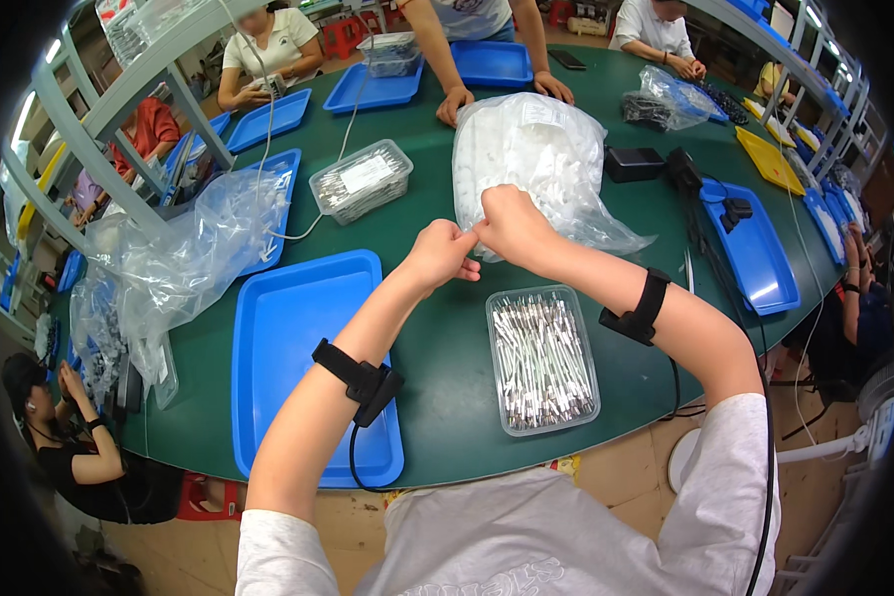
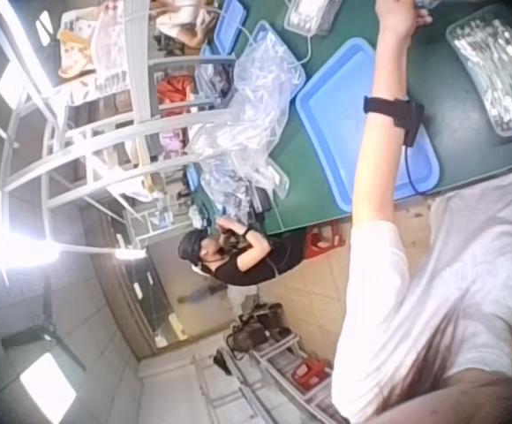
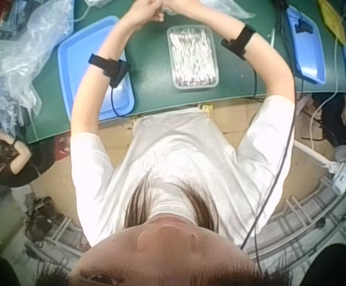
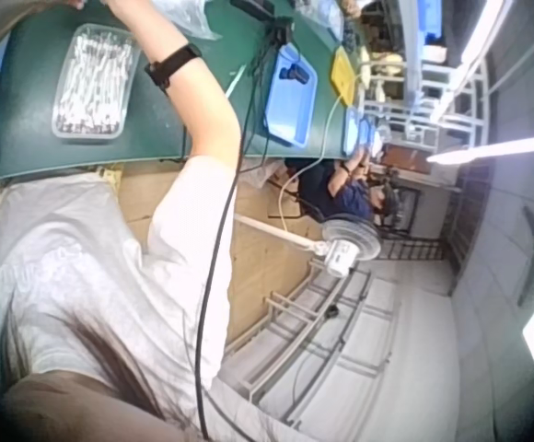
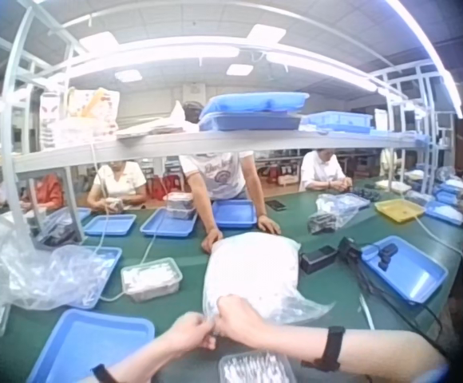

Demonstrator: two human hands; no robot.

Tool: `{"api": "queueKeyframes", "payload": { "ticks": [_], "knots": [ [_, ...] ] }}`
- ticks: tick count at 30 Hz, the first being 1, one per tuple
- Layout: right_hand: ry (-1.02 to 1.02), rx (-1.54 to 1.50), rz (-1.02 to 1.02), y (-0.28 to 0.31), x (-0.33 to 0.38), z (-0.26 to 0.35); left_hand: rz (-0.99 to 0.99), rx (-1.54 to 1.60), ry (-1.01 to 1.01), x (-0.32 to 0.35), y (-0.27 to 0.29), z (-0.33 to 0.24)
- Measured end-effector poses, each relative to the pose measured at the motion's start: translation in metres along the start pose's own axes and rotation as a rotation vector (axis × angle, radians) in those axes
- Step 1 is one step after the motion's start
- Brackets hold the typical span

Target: Assembling small industrial or household components at a workstation.

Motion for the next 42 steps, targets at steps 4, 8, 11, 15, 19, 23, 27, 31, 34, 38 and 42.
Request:
{"api": "queueKeyframes", "payload": {
  "ticks": [4,8,11,15,19,23,27,31,34,38,42],
  "knots": [
    [-0.03,-0.087,0.009,0.004,-0.008,-0.011,0.027,-0.063,-0.028,0.001,0.001,-0.005],
    [-0.084,-0.119,0.066,0.005,-0.006,-0.013,-0.054,-0.122,-0.083,0.009,0.018,-0.013],
    [0.027,-0.218,0.128,0.013,0.002,0.003,-0.149,-0.242,-0.261,0.022,0.027,-0.034],
    [0.384,-0.194,0.279,0.009,0.019,0.024,-0.096,-0.582,-0.588,0.029,0.014,-0.063],
    [0.461,0.041,0.091,0.012,0.027,0.013,-0.053,-0.841,-0.535,0.037,-0.001,-0.059],
    [0.561,0.285,0.205,0.01,0.037,0.025,0.077,-0.743,-0.435,0.032,-0.013,-0.049],
    [0.737,0.302,0.255,0.009,0.042,0.032,0.005,-0.73,-0.562,0.026,-0.007,-0.053],
    [0.898,0.274,0.268,0.004,0.033,0.026,0.174,-1.06,-0.512,0.015,-0.012,-0.049],
    [1.154,0.333,0.156,0.006,0.039,0.023,0.133,-1.052,-0.691,0.024,-0.018,-0.062],
    [1.275,0.282,0.068,0.008,0.035,0.018,0.163,-0.999,-0.711,0.026,-0.02,-0.072],
    [1.334,0.235,-0.003,0.017,0.028,0.014,0.193,-1.052,-0.753,0.026,-0.02,-0.071]
  ]
}}
Point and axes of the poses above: each hand's wrist, its own x-axis away from the middle knuckle, its own y-axis out of the back of the hand, z = x × y, the point moved 10 cm from there along -x, towards the middle knuckle, and after that the axes turned 14 degrees about -y, right-handed, at the moved point
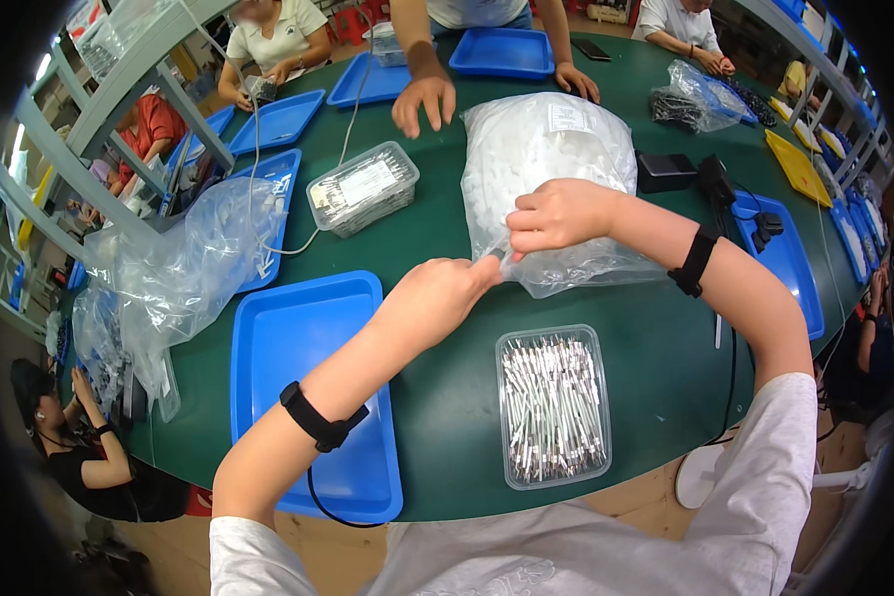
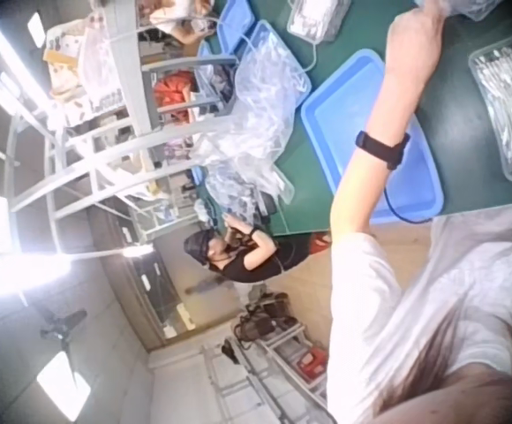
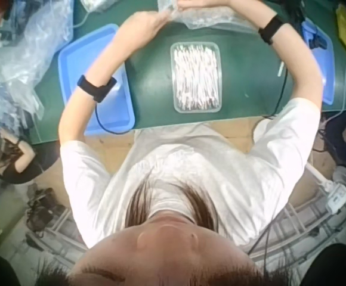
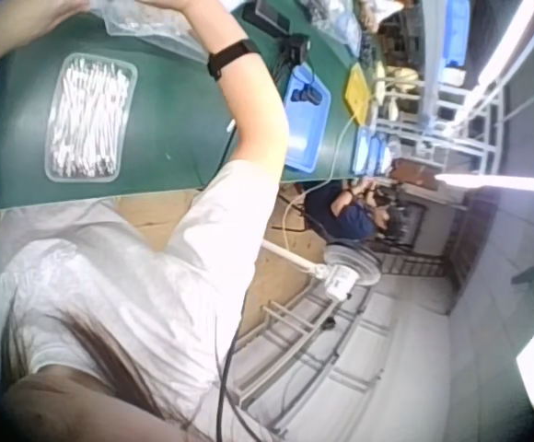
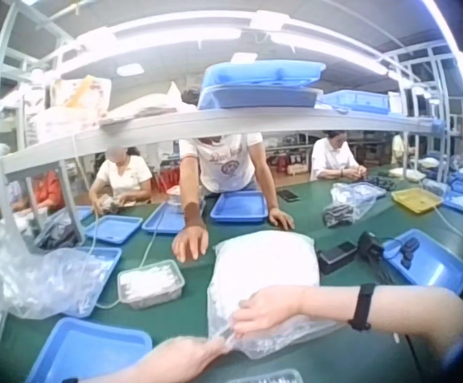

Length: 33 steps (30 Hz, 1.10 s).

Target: Assembling small industrial or household components at a workstation.

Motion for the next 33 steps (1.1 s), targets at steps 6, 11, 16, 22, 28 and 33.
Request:
{"api": "queueKeyframes", "payload": {
  "ticks": [6,11,16,22,28,33],
  "knots": [
    [-0.109,0.056,0.011,-0.004,0.003,-0.009,0.008,-0.079,0.006,-0.005,0.008,0.002],
    [-0.469,-0.036,0.005,0.002,-0.008,-0.013,-0.044,-0.287,0.075,0.006,0.022,0.003],
    [-0.556,-0.045,0.014,0.013,-0.008,-0.008,-0.269,-0.129,0.151,0.001,0.043,-0.013],
    [-0.552,-0.025,0.058,0.021,-0.011,-0.002,-0.29,-0.06,0.225,0.004,0.04,-0.007],
    [-0.558,0.012,0.092,0.025,-0.015,0.009,-0.246,-0.041,0.243,0.004,0.028,-0.006],
    [-0.541,-0.006,0.128,0.027,-0.02,0.015,-0.08,-0.07,0.294,0.013,0.022,-0.007]
  ]
}}
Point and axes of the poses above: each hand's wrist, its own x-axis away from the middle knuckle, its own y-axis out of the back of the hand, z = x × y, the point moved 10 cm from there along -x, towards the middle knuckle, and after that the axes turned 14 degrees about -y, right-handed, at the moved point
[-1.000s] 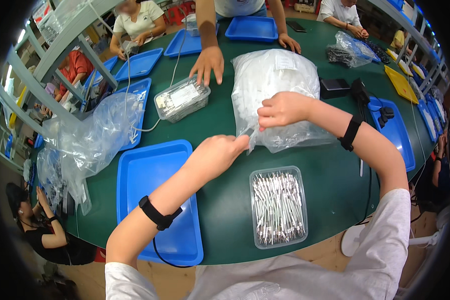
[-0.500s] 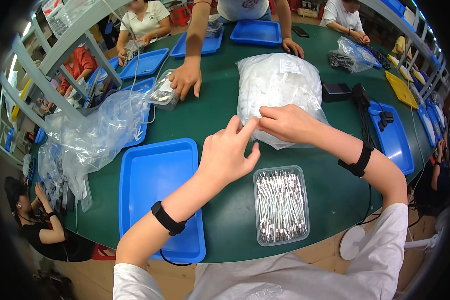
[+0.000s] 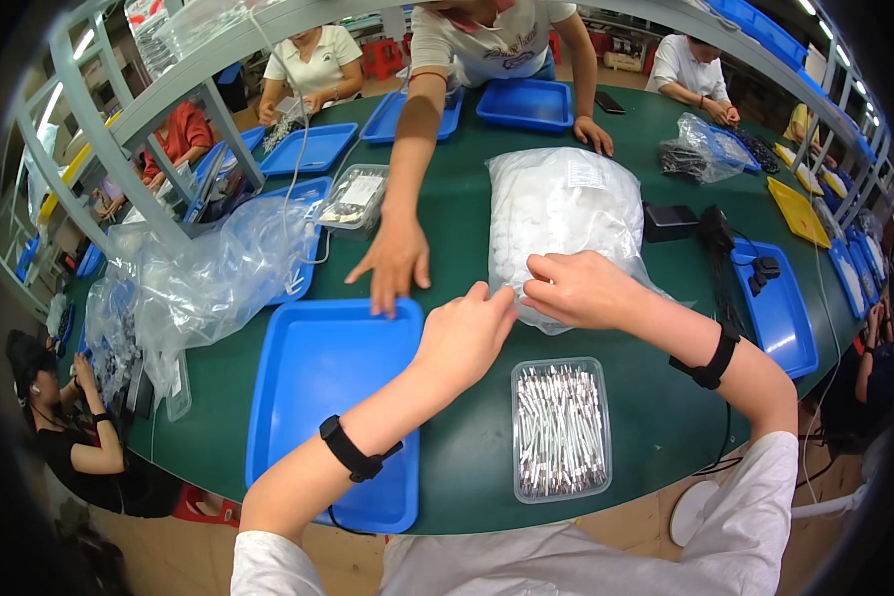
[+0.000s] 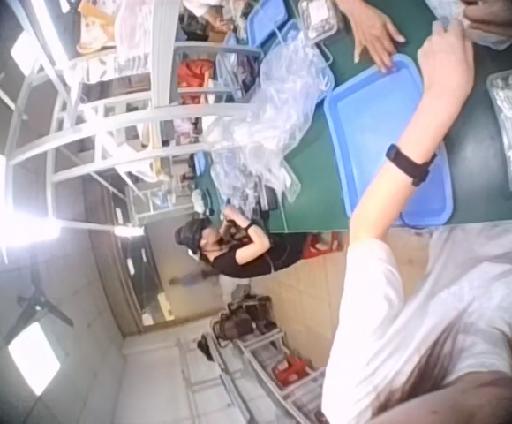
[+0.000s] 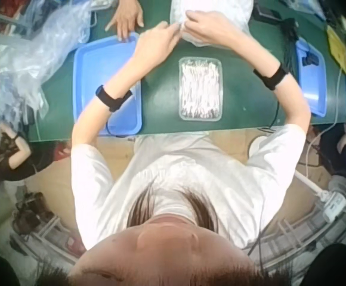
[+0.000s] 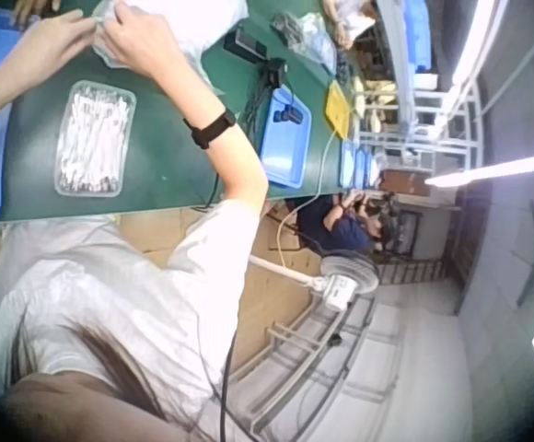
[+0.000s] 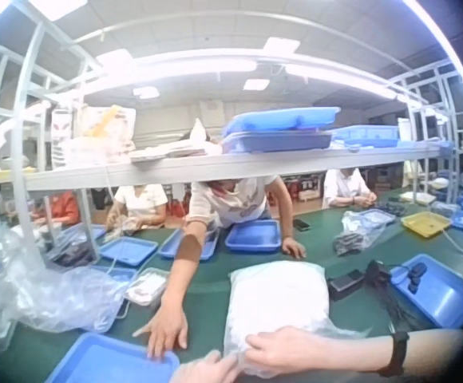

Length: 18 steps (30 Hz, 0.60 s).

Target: Assembling small industrial or household components at a workstation.

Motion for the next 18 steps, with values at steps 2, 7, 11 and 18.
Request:
{"api": "queueKeyframes", "payload": {
  "ticks": [2,7,11,18],
  "knots": [
    [-0.011,-0.004,0.029,0.001,0.007,0.005,0.054,0.05,-0.017,0.017,0.009,-0.013],
    [-0.132,-0.052,0.081,0.004,0.024,0.002,0.465,0.125,-0.144,0.115,0.056,-0.083],
    [-0.261,0.025,-0.005,0.011,0.028,-0.013,0.367,0.218,-0.001,0.169,0.073,-0.072],
    [-0.448,-0.258,-0.013,-0.002,0.025,-0.034,0.105,0.111,0.439,0.231,0.02,-0.006]
  ]
}}
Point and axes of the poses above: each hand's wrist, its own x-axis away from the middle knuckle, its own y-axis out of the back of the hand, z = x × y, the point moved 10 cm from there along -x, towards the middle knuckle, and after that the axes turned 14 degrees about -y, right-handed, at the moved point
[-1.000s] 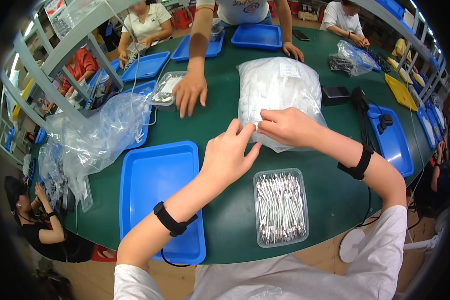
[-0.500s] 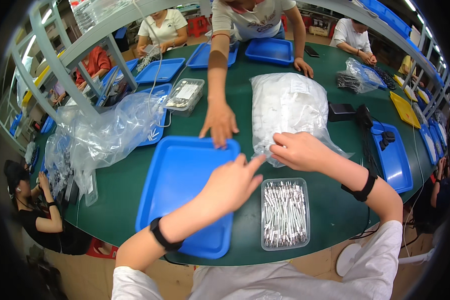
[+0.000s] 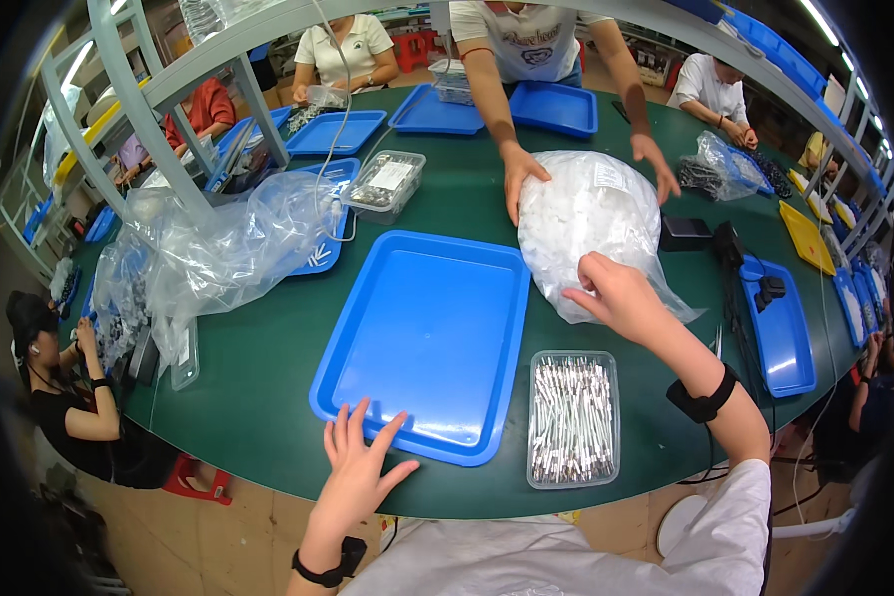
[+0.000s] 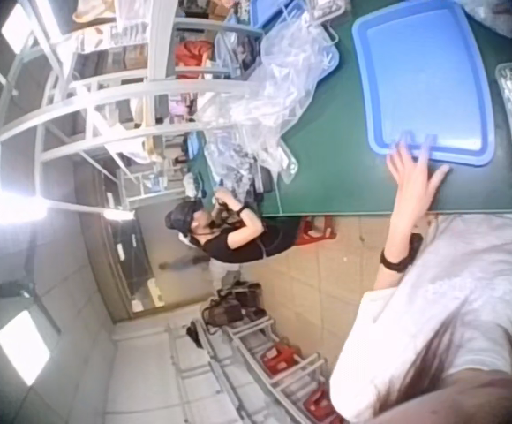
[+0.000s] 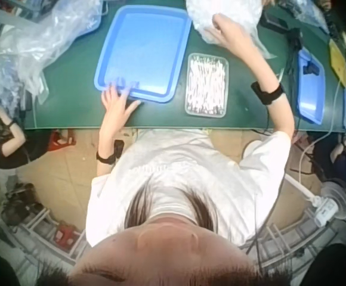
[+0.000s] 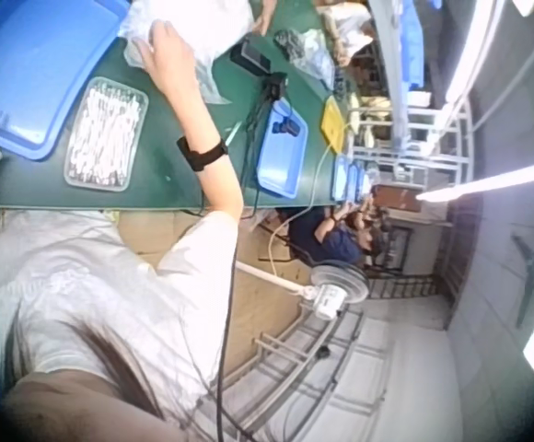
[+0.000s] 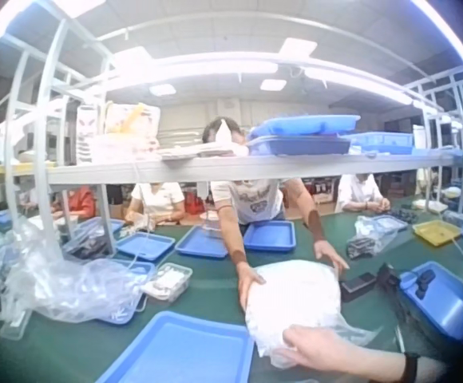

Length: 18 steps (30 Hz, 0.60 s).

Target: Assembling small industrial or household components at a workstation.

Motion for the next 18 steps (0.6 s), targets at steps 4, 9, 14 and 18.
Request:
{"api": "queueKeyframes", "payload": {
  "ticks": [4,9,14,18],
  "knots": [
    [-0.106,-0.172,-0.032,-0.008,-0.031,-0.02,-0.107,-0.128,0.044,-0.009,-0.018,0.008],
    [-0.393,-0.779,-0.015,-0.008,-0.086,-0.078,-0.242,-0.111,-0.013,-0.051,-0.028,-0.004],
    [-0.354,-0.349,-0.073,0.022,-0.055,-0.02,-0.225,-0.069,-0.038,-0.081,-0.047,-0.003],
    [-0.419,0.192,0.19,-0.002,0.035,0.01,-0.107,-0.037,-0.055,-0.078,-0.054,0.004]
  ]
}}
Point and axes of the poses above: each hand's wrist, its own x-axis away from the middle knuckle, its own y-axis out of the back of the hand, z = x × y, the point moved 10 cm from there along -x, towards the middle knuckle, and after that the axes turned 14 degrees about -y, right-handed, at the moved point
